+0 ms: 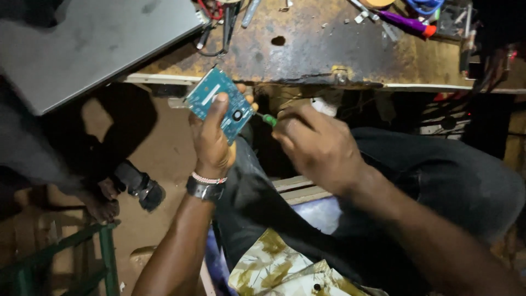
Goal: A person is inspecting a smartphone and then using a screwdriver to work on a hard drive at a repair bench.
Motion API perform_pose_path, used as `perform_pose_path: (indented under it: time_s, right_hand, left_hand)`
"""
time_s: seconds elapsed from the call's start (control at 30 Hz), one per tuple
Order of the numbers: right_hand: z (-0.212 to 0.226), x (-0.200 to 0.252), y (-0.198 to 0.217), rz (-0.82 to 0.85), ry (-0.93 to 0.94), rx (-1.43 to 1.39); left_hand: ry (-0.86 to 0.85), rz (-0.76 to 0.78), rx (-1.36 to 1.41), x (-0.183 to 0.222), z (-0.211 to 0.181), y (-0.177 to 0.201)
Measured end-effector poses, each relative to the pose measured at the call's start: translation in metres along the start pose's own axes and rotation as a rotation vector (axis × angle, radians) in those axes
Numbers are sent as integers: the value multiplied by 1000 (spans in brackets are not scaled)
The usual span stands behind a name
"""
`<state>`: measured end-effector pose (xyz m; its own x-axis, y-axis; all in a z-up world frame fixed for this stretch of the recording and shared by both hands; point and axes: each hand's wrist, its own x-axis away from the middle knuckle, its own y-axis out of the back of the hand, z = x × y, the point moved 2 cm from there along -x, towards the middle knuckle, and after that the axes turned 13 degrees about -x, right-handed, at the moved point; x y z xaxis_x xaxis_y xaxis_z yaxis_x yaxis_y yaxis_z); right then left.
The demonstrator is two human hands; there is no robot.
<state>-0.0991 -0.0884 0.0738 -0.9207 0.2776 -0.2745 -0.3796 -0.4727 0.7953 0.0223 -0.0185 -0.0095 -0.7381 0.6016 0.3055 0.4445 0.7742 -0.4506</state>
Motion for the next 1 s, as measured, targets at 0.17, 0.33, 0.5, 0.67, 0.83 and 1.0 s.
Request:
perform_pose_path:
  time_s: [0.17, 0.33, 0.5, 0.67, 0.83, 1.0]
  right_hand:
    - [-11, -5, 24, 26, -3, -45]
    - [-53, 0, 62, -298, -37, -93]
    - [-148, 14, 48, -235, 51, 66]
    - [-176, 24, 45, -136, 27, 84]
    - [-163, 7, 41, -134, 115, 308]
    - [-159, -28, 24, -51, -224, -120]
  left_hand:
    - [24, 53, 70, -2, 3, 3]
    - [100, 64, 184, -2, 7, 6]
    - [94, 152, 210, 1, 5, 1]
    - [101, 221, 212, 1, 6, 1]
    - [211, 265, 198, 2, 10, -3]
    - [240, 453, 124, 12, 2, -6]
